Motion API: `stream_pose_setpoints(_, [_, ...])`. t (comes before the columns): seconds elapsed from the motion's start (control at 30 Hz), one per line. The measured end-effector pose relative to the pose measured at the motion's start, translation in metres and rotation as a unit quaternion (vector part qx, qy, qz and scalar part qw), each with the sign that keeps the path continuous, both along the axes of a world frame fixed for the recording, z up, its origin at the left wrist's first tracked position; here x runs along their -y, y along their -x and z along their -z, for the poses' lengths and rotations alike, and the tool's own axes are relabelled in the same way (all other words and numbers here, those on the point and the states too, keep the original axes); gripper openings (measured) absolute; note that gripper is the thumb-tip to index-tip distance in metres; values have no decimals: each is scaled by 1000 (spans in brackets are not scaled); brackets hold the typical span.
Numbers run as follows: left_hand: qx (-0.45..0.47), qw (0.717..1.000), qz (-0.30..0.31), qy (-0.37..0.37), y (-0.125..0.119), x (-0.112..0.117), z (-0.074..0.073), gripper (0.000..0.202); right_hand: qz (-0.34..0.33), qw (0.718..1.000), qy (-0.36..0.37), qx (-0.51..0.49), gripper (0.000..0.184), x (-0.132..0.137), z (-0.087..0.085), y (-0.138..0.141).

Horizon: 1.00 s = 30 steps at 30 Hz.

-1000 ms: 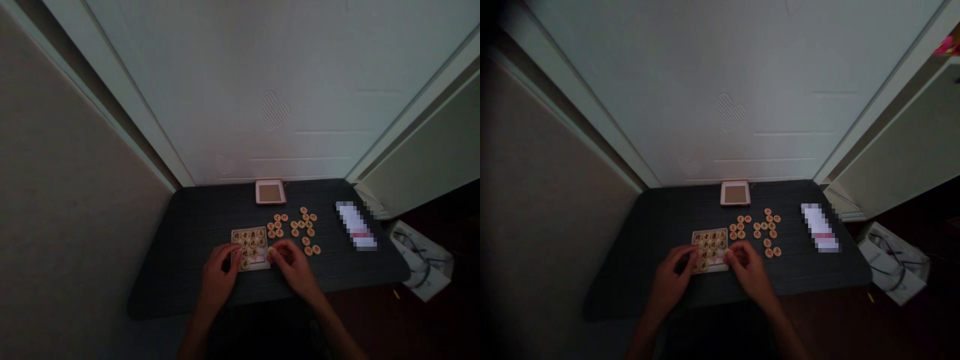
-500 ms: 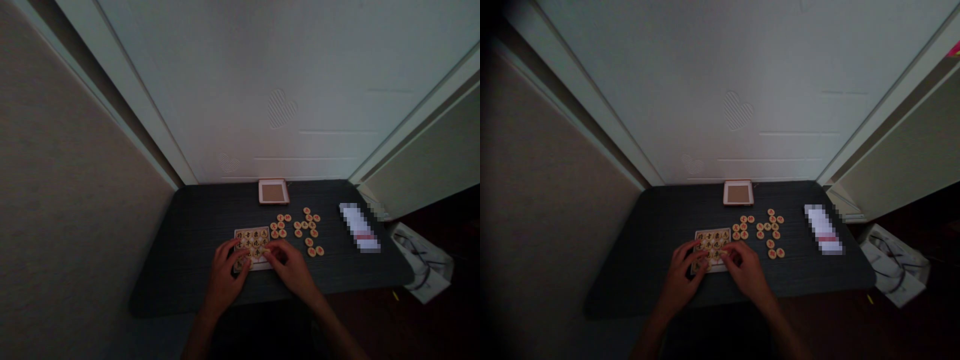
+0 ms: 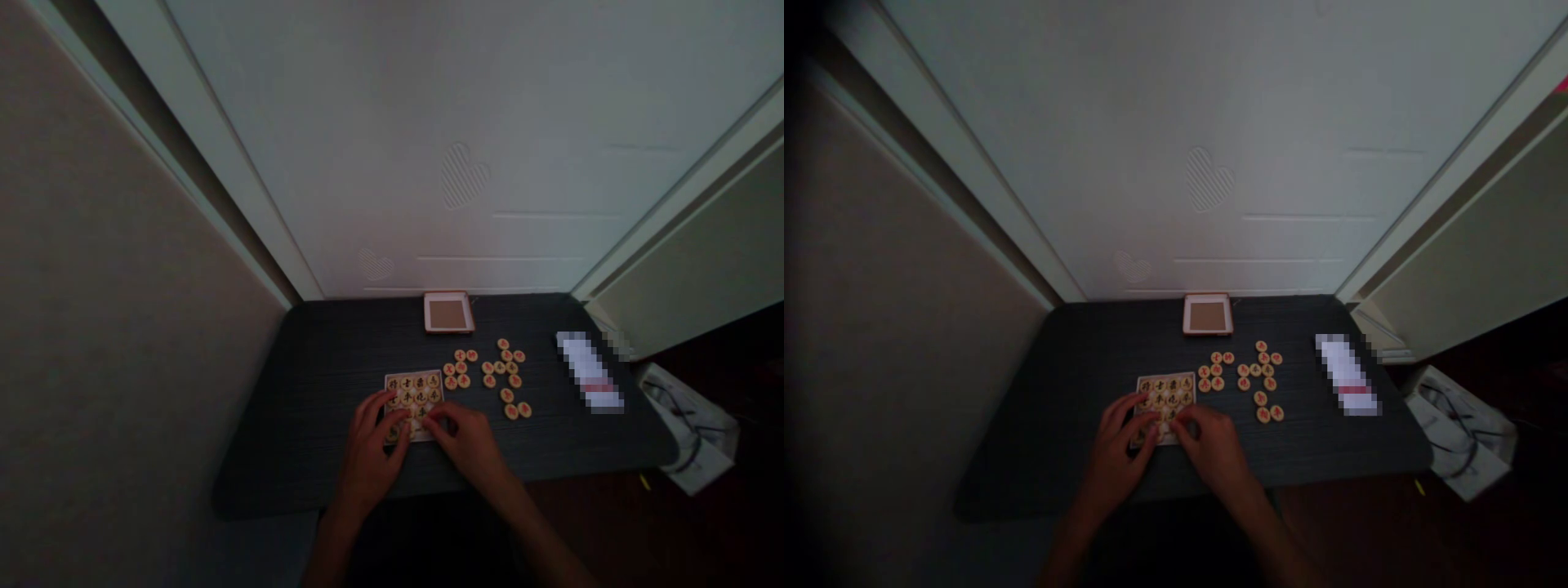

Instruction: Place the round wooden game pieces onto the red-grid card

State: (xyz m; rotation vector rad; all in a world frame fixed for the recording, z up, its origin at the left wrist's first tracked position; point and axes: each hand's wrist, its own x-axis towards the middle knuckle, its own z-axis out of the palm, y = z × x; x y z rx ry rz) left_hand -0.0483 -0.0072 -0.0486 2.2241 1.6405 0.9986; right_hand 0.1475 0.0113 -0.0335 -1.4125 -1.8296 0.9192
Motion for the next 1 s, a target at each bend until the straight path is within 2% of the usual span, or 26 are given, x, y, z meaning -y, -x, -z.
stream_pose_setpoints(0.33, [-2, 1000, 2, 14, 1, 0, 4, 21, -15, 999, -12, 34, 6, 1, 13, 0])
stream_pose_setpoints(0.57, [2, 1000, 4, 21, 0, 1, 2, 20, -15, 998, -47, 43, 6, 2, 12, 2])
stream_pose_setpoints(1.0, [5, 1000, 6, 18, 1, -1, 1, 20, -18, 995, -68, 70, 13, 5, 10, 0])
